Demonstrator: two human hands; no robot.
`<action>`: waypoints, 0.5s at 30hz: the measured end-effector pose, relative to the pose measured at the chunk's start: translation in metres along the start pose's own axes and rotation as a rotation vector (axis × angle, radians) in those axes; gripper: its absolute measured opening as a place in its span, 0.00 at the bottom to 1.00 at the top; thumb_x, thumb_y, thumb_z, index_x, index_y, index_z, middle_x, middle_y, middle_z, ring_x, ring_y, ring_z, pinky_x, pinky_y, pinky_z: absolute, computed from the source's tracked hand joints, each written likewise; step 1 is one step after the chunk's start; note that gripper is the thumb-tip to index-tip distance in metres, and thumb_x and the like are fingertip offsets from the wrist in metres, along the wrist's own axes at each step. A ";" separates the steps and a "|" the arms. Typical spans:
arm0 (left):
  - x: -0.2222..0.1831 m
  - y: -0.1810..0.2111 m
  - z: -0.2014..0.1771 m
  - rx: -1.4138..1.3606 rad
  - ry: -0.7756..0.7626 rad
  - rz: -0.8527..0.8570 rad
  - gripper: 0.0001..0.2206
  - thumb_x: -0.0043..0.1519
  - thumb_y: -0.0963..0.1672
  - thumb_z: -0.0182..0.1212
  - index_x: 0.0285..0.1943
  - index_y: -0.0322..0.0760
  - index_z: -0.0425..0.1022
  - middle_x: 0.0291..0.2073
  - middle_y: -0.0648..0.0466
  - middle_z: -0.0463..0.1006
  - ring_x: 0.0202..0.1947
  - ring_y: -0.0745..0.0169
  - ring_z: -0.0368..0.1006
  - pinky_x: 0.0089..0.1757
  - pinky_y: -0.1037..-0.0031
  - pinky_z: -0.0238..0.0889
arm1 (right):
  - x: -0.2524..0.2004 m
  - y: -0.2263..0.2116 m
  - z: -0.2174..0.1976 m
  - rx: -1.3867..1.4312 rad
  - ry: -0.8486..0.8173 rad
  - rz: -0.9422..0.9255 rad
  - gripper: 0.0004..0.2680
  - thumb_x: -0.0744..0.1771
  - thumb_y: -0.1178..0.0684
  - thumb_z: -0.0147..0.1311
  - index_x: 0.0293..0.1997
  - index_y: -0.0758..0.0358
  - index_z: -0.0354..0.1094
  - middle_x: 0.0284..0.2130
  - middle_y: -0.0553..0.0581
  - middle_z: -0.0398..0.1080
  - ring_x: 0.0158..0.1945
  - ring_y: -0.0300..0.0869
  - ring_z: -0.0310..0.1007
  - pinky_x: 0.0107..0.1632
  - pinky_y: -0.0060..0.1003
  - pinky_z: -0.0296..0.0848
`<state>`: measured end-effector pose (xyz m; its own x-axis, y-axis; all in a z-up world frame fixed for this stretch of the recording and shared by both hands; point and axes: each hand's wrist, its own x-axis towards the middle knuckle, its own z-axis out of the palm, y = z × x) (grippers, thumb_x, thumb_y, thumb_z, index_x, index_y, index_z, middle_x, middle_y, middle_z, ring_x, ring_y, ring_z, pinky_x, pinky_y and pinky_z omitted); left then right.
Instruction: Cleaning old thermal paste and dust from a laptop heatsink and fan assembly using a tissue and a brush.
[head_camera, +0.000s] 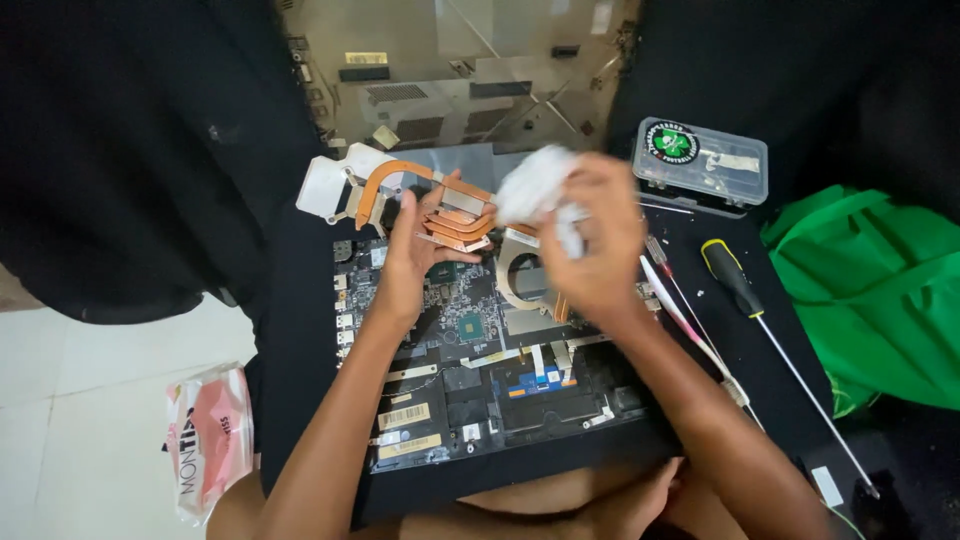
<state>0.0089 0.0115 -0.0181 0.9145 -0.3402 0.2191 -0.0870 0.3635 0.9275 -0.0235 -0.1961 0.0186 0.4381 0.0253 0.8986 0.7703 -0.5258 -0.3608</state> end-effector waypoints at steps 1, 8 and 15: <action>0.001 -0.005 -0.001 0.003 -0.006 -0.004 0.41 0.64 0.64 0.34 0.76 0.36 0.56 0.51 0.30 0.78 0.47 0.34 0.79 0.43 0.54 0.76 | -0.005 -0.002 0.008 -0.004 0.006 0.004 0.04 0.64 0.66 0.59 0.38 0.68 0.70 0.41 0.63 0.66 0.47 0.61 0.68 0.53 0.48 0.67; -0.001 -0.001 0.005 -0.011 0.057 -0.044 0.42 0.64 0.65 0.31 0.76 0.34 0.56 0.67 0.33 0.65 0.60 0.28 0.68 0.52 0.45 0.68 | -0.002 -0.016 0.047 -0.191 -0.370 -0.175 0.04 0.68 0.59 0.56 0.44 0.61 0.77 0.35 0.56 0.75 0.36 0.45 0.71 0.39 0.34 0.70; -0.015 0.056 0.046 -0.012 0.209 -0.157 0.47 0.59 0.67 0.34 0.78 0.32 0.48 0.74 0.35 0.51 0.71 0.31 0.52 0.63 0.44 0.51 | -0.001 -0.006 0.054 0.046 -0.422 -0.144 0.03 0.65 0.65 0.58 0.36 0.65 0.76 0.33 0.62 0.74 0.35 0.53 0.73 0.39 0.42 0.70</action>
<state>-0.0275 -0.0029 0.0442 0.9782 -0.2075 0.0046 0.0658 0.3312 0.9413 -0.0032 -0.1473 0.0064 0.4682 0.4453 0.7633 0.8529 -0.4536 -0.2585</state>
